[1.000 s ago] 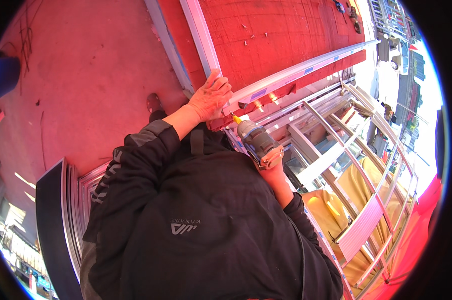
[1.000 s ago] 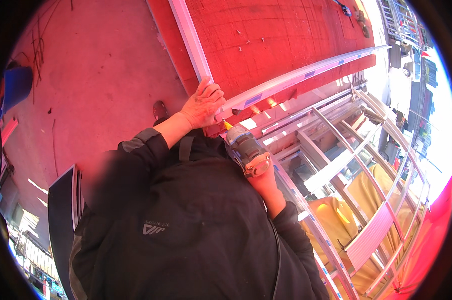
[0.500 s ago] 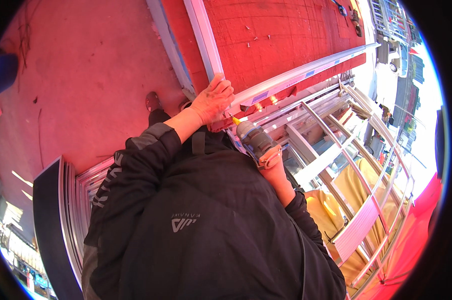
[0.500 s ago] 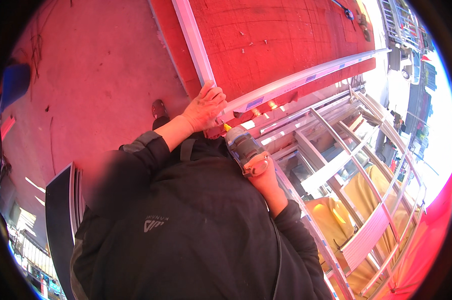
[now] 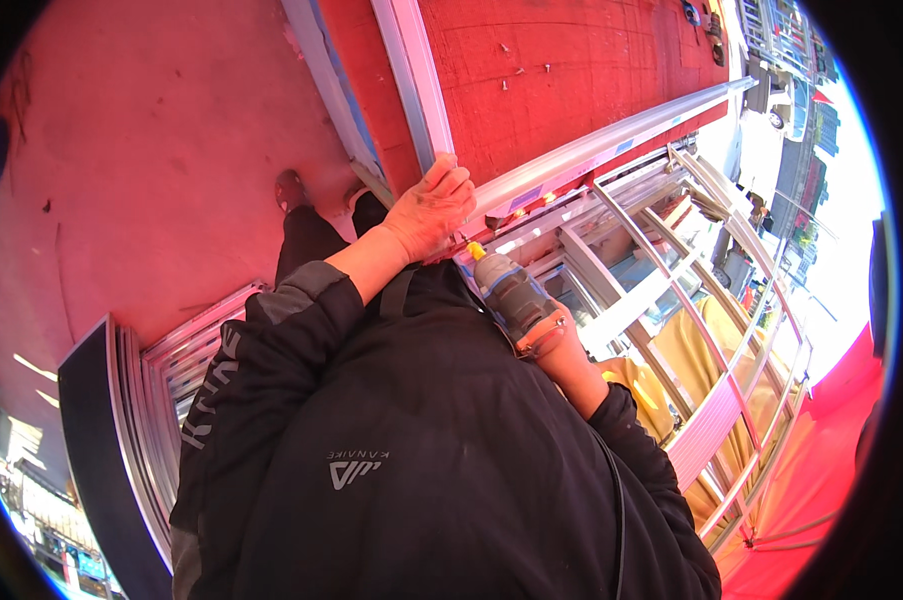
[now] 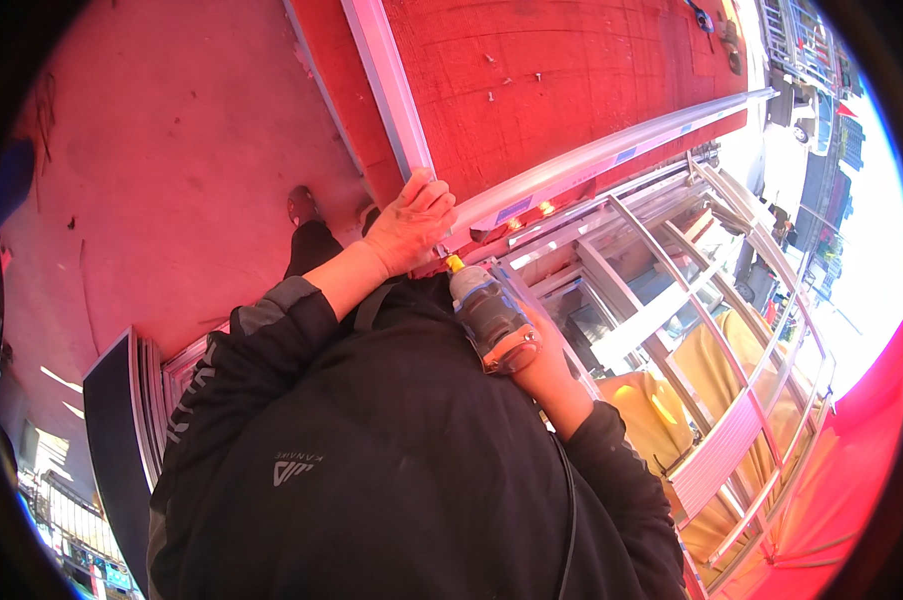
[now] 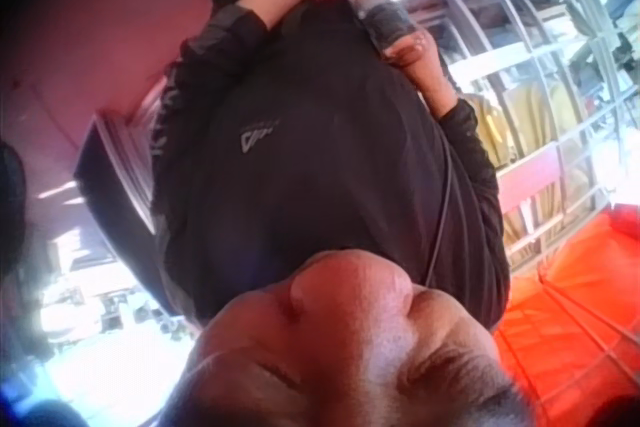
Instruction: The person assembles a metal frame structure on a red workbench. They position long aluminum extrusions, drill pilot holes, and fasten screws using a cordless drill. The person also uses a tape measure and marker to align and mark the frame components.
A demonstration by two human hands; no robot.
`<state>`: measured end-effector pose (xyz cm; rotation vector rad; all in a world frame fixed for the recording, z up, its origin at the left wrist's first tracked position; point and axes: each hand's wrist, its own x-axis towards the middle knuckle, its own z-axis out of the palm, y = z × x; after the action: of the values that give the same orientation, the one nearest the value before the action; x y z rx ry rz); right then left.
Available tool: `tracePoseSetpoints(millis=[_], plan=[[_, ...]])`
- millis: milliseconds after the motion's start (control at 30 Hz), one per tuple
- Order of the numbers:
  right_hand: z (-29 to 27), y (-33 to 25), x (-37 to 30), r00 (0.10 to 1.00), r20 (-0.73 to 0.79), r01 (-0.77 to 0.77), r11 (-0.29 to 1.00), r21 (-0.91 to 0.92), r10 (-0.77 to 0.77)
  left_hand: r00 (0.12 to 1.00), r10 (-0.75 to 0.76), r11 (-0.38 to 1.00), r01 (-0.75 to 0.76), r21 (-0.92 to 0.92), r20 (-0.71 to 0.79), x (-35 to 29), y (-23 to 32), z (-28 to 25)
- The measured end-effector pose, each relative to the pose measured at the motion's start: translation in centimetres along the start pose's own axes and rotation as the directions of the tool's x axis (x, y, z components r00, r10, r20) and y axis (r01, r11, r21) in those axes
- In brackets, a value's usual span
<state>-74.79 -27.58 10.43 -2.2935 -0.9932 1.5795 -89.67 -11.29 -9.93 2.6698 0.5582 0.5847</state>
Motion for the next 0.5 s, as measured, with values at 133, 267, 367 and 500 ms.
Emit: tracePoseSetpoints(millis=[133, 267, 367, 500], plan=[[-0.3, -0.9, 0.0, 0.999, -0.02, 0.026, 0.998, -0.065, -0.028, 1.0, -0.005, 0.998, 0.004, -0.06, -0.016, 0.0, 0.0, 0.0], [-0.1, -1.4, 0.6, 0.994, -0.072, 0.063, 0.977, -0.202, -0.079, 0.999, -0.009, 0.997, 0.006, -0.075, -0.036, 0.0, -0.1, 0.1], [0.1, -1.9, 1.0, 0.998, -0.055, 0.018, 0.973, -0.228, -0.032, 1.0, -0.003, 0.999, 0.002, -0.046, -0.027, 0.0, 0.0, 0.1], [0.0, -3.0, 0.6, 0.996, -0.093, -0.013, 0.972, -0.234, -0.009, 1.0, 0.016, 0.999, -0.016, 0.03, 0.011, 0.0, 0.0, -0.3]])
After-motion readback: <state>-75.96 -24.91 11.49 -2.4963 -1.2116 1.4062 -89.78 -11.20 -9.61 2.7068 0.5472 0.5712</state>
